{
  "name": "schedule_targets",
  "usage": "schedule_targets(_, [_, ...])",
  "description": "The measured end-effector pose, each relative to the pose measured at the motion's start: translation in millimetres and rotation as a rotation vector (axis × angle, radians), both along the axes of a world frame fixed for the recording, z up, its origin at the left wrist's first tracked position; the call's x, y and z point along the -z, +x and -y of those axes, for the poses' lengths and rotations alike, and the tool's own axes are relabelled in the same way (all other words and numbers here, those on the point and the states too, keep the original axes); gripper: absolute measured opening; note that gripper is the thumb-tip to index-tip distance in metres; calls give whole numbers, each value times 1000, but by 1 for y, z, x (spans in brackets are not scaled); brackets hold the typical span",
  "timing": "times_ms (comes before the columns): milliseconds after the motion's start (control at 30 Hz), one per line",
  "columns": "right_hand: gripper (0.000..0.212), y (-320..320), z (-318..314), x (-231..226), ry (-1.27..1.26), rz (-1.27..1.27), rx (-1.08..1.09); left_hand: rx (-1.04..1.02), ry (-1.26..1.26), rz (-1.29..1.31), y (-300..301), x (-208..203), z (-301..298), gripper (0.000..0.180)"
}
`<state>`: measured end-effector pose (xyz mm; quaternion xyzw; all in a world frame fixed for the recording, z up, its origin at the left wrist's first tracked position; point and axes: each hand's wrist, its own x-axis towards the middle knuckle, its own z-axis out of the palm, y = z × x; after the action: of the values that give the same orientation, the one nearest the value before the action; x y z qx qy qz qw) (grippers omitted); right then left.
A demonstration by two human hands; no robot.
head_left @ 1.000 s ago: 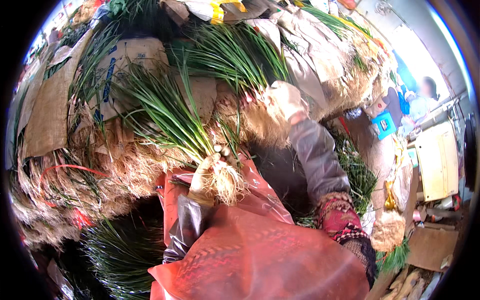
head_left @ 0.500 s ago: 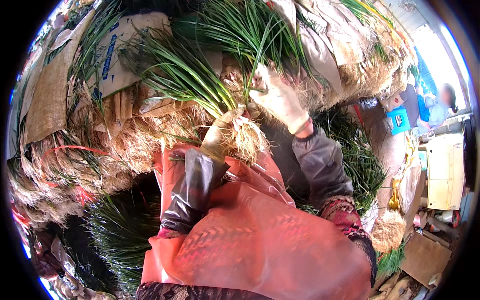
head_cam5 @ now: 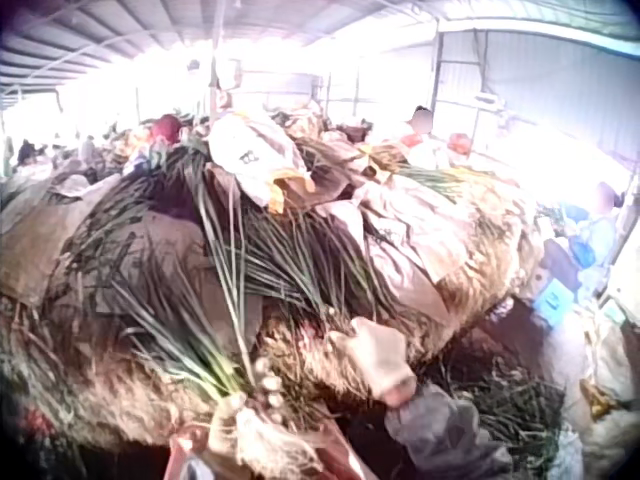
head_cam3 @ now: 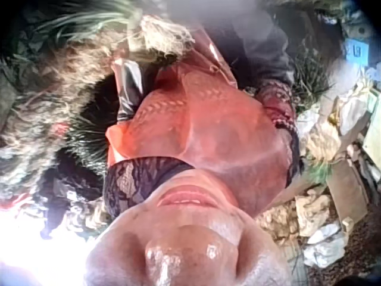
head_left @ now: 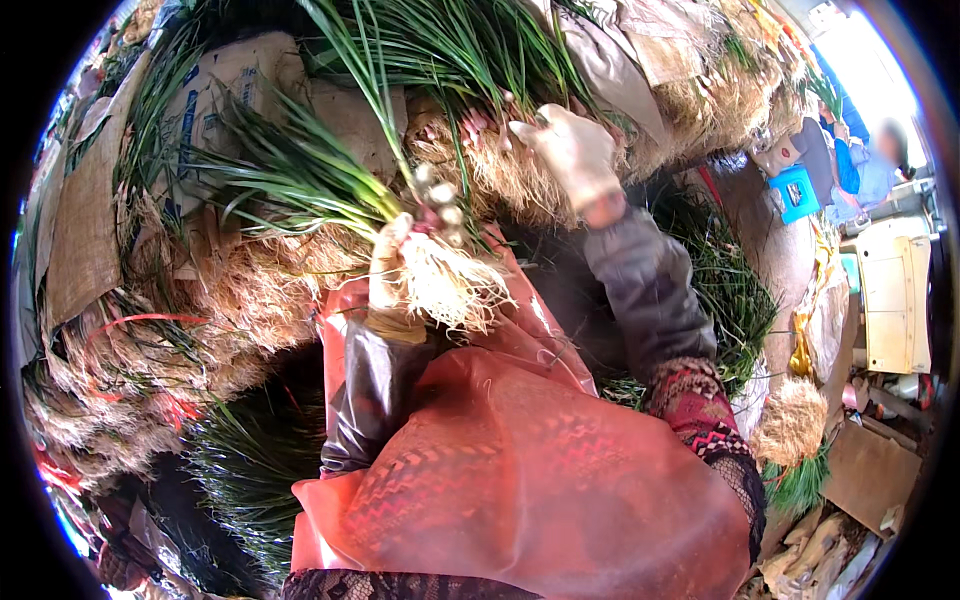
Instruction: The person cleans bunches of scallions by removing outer leaves and dirt by hand, then gathers them and ties the bunch using a red plastic strip.
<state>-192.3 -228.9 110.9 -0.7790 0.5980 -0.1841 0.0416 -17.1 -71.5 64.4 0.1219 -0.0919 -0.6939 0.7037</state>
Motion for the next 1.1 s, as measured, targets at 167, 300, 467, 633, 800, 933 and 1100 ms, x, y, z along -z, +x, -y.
schedule_targets(167, [19, -13, 31, 29, 266, 543, -88, 92, 62, 208, -7, 8, 10, 38])
schedule_targets(300, [13, 7, -29, 53, 104, 431, -465, 198, 54, 209, -9, 33, 19, 31])
schedule_targets(467, [15, 19, -31, 63, 586, 754, -552, 333, 182, 282, -2, 31, 15, 24])
schedule_targets(633, [23, 35, -44, 50, -219, 362, -354, 310, 185, 198, -7, 15, 14, 26])
schedule_targets(800, [15, 23, -30, 70, 75, 812, -167, 108, -84, -9, -14, -21, 2, 20])
schedule_targets(933, [24, -44, -27, 76, 383, -779, -862, 66, -392, -103, 0, -10, 0, 32])
schedule_targets(1100, [46, -21, -24, 21, -3, -165, -261, 135, -84, -177, -2, 27, -1, 53])
